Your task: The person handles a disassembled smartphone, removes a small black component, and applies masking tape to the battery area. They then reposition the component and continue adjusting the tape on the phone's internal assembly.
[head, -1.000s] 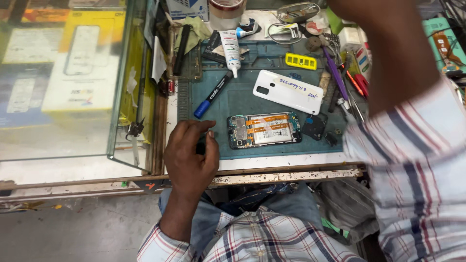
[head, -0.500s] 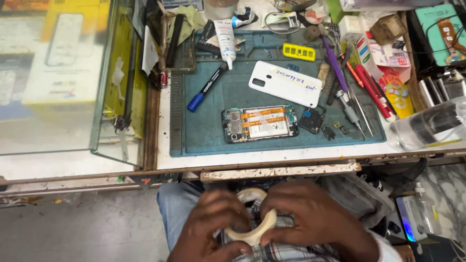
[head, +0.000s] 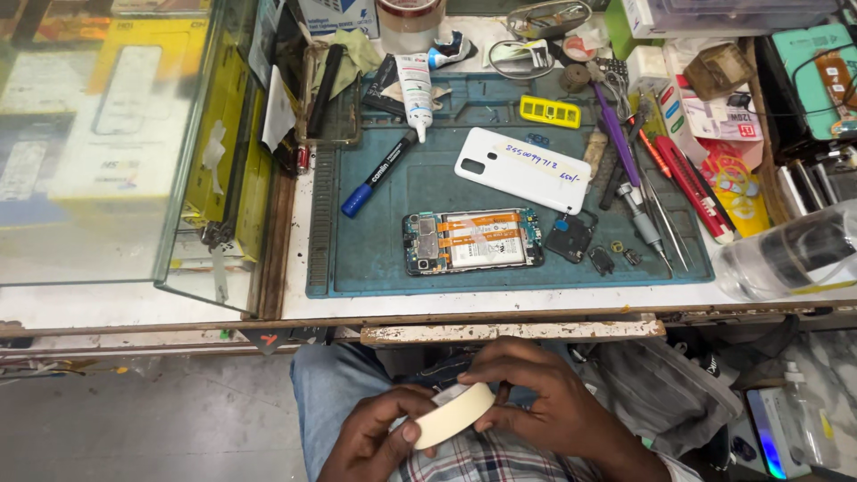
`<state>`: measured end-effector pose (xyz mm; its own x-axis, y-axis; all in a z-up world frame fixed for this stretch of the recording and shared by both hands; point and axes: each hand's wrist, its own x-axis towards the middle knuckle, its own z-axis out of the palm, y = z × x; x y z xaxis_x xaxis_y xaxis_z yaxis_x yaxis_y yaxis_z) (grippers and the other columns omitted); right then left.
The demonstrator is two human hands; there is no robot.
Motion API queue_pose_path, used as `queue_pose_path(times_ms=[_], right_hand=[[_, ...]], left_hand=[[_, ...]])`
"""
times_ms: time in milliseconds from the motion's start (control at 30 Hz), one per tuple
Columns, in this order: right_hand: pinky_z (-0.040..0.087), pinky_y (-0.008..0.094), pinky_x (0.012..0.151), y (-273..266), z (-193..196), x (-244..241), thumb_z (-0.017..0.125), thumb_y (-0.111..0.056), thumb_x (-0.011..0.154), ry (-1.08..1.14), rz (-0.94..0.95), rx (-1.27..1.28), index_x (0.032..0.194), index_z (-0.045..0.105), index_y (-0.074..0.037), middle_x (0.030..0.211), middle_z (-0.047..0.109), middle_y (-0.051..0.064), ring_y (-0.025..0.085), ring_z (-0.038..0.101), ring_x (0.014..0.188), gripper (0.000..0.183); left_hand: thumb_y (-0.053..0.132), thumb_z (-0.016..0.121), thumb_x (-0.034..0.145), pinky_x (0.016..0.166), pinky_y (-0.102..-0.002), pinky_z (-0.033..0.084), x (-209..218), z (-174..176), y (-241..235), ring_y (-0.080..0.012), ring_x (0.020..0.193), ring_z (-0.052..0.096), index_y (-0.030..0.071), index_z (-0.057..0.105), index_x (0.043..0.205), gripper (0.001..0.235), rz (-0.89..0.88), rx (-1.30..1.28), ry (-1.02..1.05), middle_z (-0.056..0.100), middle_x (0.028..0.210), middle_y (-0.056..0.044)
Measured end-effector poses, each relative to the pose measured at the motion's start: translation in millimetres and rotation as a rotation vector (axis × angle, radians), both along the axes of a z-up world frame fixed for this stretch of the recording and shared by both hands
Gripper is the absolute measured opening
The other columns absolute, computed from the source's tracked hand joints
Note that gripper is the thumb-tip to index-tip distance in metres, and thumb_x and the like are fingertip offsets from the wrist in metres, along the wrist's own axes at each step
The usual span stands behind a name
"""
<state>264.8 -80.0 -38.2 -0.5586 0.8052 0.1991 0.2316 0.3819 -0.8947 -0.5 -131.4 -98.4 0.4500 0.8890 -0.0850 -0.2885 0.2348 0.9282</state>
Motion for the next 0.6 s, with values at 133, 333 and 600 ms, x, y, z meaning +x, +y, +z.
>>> queue_pose_path(times_ms=[133,333,600], right_hand=[[0.058,0.034,0.081,-1,-7,4,0.094,-0.027,0.072,-0.050,0.003,0.036,0.115,0.079,-0.010,0.105,0.072,0.005,0.021,0.072,0.097,0.049],[0.058,0.035,0.084,-7,-7,-2,0.095,-0.025,0.070,-0.067,-0.048,0.052,0.116,0.078,-0.011,0.108,0.071,0.007,0.022,0.072,0.101,0.051],[0.064,0.033,0.079,-10,-14,2,0.093,-0.020,0.072,-0.026,-0.095,-0.166,0.116,0.079,-0.013,0.113,0.073,0.007,0.021,0.075,0.100,0.046]], left_hand=[[0.023,0.057,0.099,0.072,-0.030,0.055,10,-1,5,-0.0145,0.077,0.070,-0.001,0.066,0.107,0.028,-0.064,0.012,-0.024,0.072,0.087,-0.010],[0.022,0.062,0.105,0.069,-0.030,0.051,21,-6,0,-0.0139,0.076,0.064,-0.005,0.067,0.096,0.029,0.007,0.066,0.064,0.068,0.084,-0.012],[0.018,0.057,0.104,0.067,-0.030,0.052,15,-12,-5,-0.0130,0.071,0.062,-0.007,0.067,0.107,0.028,0.004,-0.089,-0.084,0.068,0.086,-0.011]])
